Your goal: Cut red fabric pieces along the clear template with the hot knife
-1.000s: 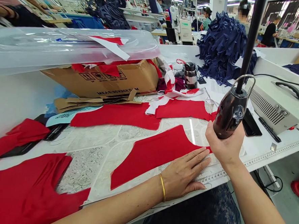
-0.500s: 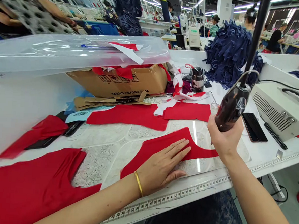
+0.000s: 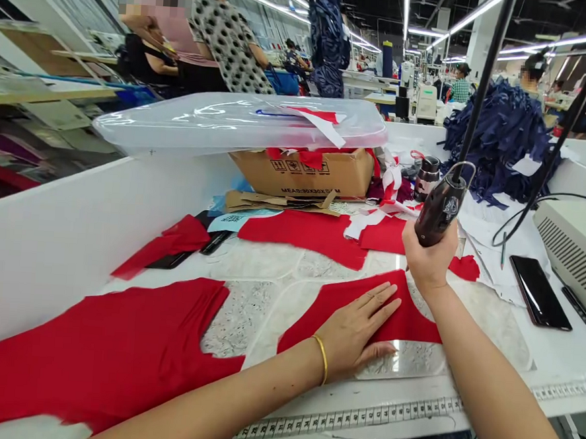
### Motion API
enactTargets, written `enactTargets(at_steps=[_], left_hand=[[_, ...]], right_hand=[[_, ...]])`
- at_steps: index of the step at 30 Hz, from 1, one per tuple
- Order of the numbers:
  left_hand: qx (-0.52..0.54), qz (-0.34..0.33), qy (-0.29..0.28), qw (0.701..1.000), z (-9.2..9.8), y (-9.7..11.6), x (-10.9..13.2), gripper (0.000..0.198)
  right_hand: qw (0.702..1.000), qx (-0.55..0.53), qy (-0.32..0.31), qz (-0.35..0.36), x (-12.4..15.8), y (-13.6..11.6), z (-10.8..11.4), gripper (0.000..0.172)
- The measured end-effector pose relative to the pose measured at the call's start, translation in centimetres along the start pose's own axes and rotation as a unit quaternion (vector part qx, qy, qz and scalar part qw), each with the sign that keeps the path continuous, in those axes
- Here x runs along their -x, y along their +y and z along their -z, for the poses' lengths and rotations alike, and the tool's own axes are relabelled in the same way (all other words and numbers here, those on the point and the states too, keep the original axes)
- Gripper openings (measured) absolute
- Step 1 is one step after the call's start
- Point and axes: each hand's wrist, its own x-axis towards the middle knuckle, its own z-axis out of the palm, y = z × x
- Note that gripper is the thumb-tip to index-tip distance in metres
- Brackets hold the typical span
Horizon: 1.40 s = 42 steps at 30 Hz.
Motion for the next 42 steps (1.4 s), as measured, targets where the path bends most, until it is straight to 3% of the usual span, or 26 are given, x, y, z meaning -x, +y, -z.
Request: enactTargets(at_steps=[28, 34, 42], left_hand=[[0.018, 0.007, -0.014, 1.000, 0.4, 0.7, -0.2, 0.085], [-0.002, -0.007, 0.009, 1.000, 1.9, 2.5, 2.5, 0.081], [-0.028, 0.048, 0.048, 0.997, 0.0, 3.4, 6.8, 0.085]], right_hand=[[0.999, 0.031, 0.015, -0.003, 0.4, 0.7, -0.8, 0.027], [0.998, -0.053, 0.026, -0.008, 0.4, -1.7, -0.4, 0.027], [0.993, -0.095, -0.042, -0.051, 3.0, -5.0, -0.5, 0.032]])
